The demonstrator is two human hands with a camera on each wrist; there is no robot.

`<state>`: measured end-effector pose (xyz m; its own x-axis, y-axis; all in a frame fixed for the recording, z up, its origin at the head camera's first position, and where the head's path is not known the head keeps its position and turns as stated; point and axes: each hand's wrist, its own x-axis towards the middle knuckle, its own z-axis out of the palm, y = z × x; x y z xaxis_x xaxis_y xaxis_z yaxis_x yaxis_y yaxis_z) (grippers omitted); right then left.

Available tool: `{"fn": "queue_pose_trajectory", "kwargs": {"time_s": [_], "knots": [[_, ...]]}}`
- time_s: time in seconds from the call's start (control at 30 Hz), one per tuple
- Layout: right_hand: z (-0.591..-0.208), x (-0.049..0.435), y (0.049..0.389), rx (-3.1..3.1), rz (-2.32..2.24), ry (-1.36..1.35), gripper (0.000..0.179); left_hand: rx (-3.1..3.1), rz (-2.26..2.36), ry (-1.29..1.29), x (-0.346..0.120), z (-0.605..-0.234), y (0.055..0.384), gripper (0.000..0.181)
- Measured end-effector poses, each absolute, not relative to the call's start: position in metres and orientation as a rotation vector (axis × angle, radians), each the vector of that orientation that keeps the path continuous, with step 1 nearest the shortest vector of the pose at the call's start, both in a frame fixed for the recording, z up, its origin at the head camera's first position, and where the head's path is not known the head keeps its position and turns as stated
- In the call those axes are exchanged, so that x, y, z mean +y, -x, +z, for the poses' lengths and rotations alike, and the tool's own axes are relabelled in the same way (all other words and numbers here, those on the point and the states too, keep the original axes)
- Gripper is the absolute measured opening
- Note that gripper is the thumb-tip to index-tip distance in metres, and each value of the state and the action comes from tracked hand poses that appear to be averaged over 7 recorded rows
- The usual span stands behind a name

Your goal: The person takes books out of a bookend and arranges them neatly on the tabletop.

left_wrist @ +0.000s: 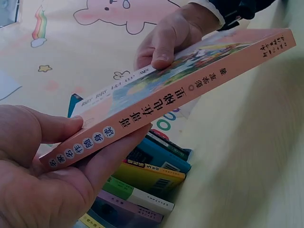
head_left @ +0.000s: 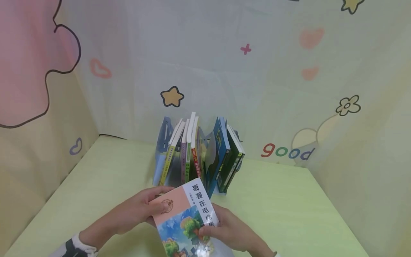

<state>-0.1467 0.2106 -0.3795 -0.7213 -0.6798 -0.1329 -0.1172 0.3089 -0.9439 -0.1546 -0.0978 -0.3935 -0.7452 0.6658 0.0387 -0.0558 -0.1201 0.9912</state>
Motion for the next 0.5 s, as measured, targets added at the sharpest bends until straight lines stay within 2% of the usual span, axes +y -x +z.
{"fn": "queue_pose_trajectory", "kwargs": {"time_s": [0.2,0.5], "knots": [[-0.378,0.217,0.146,2.028,-1.423,0.75,0.059,1.739,1.883,-0.644,-0.094,-0.396,0.158,0.055],[-0.369,0.238,0.14,1.984,-1.493,0.525,0.065,1.809,1.864,-0.564,-0.101,-0.397,0.162,0.051]]}}
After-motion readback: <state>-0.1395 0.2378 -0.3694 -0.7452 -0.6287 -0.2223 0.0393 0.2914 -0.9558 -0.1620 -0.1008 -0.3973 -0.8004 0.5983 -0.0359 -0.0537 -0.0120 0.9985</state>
